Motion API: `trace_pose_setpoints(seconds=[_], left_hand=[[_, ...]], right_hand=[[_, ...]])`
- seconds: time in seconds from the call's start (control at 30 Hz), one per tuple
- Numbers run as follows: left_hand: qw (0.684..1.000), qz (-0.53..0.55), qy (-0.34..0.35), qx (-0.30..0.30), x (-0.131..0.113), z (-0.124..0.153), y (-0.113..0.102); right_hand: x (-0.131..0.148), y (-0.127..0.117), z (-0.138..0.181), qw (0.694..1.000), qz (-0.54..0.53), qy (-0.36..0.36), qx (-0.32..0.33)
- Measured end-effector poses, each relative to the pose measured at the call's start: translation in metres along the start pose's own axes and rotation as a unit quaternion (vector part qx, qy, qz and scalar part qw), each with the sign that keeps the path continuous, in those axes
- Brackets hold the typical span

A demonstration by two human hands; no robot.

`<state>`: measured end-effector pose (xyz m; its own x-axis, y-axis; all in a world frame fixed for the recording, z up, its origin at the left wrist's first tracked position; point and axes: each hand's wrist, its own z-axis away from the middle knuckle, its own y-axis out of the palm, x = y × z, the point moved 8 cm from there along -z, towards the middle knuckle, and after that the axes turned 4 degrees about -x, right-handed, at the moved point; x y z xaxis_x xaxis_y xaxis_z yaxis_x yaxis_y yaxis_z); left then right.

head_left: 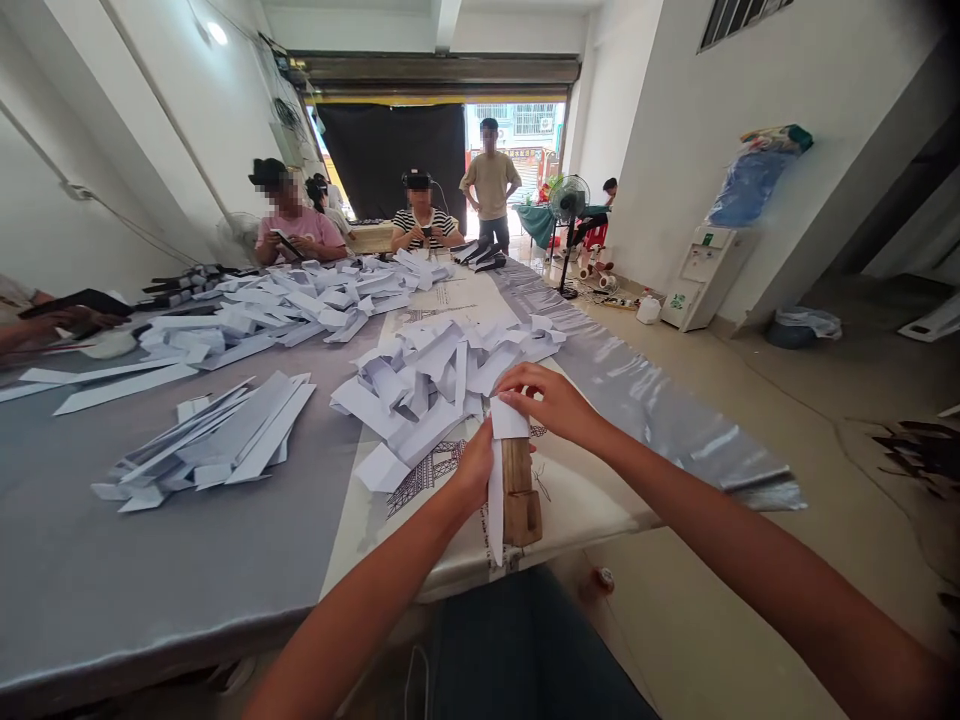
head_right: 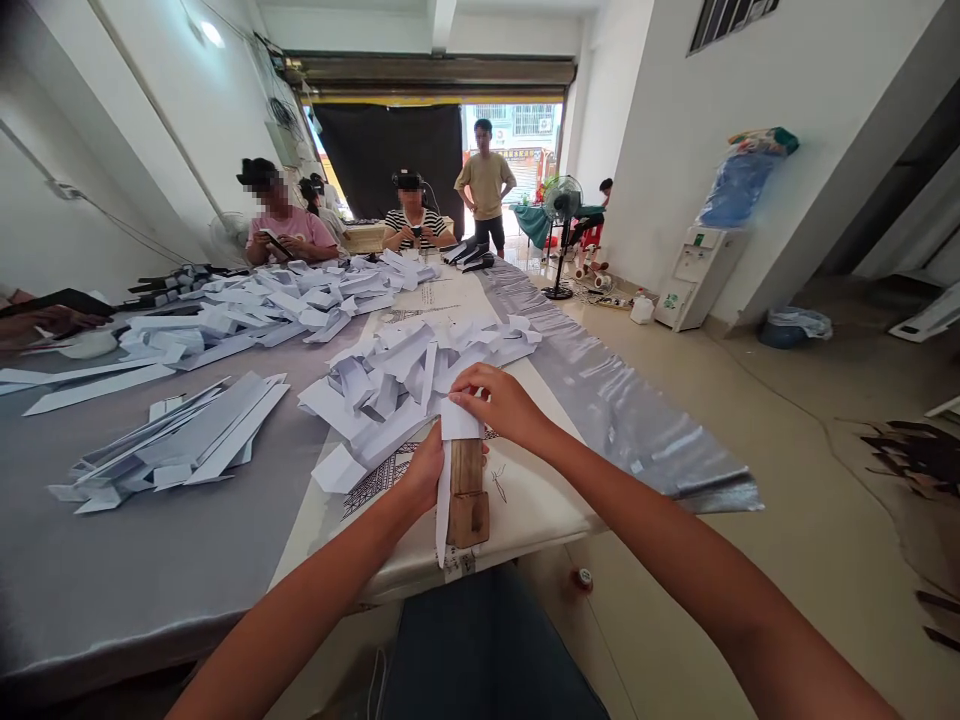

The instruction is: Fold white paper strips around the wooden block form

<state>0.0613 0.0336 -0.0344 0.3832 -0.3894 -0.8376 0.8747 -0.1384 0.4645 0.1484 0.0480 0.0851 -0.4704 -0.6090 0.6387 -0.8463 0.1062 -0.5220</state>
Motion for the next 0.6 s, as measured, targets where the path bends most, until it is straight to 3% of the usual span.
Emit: trace_pose_setpoints(seconds=[0.13,0.3,0.43,0.6], left_hand=[[1.000,-0.008,0.014,0.003,-0.003,0.002,0.002],[0.999,-0.016,0.041,-0.010,-0.005,0.002,-0.002],[0.999,-0.011,0.036,-0.018,-0.004,0.004,-0.003],[1.000,0.003,0.014,-0.019,-0.001,0.006,-0.001]], right_hand=[[-0.017,0.013,-0.014,0.993,-0.023,0.098,0.068],[-0.015,0.016,-0.024,0.983,-0.008,0.120,0.137],[-0.005,0.016,-0.026,0.977,0.028,0.117,0.175],[0.010,0.016,-0.026,0.976,0.073,0.055,0.195]])
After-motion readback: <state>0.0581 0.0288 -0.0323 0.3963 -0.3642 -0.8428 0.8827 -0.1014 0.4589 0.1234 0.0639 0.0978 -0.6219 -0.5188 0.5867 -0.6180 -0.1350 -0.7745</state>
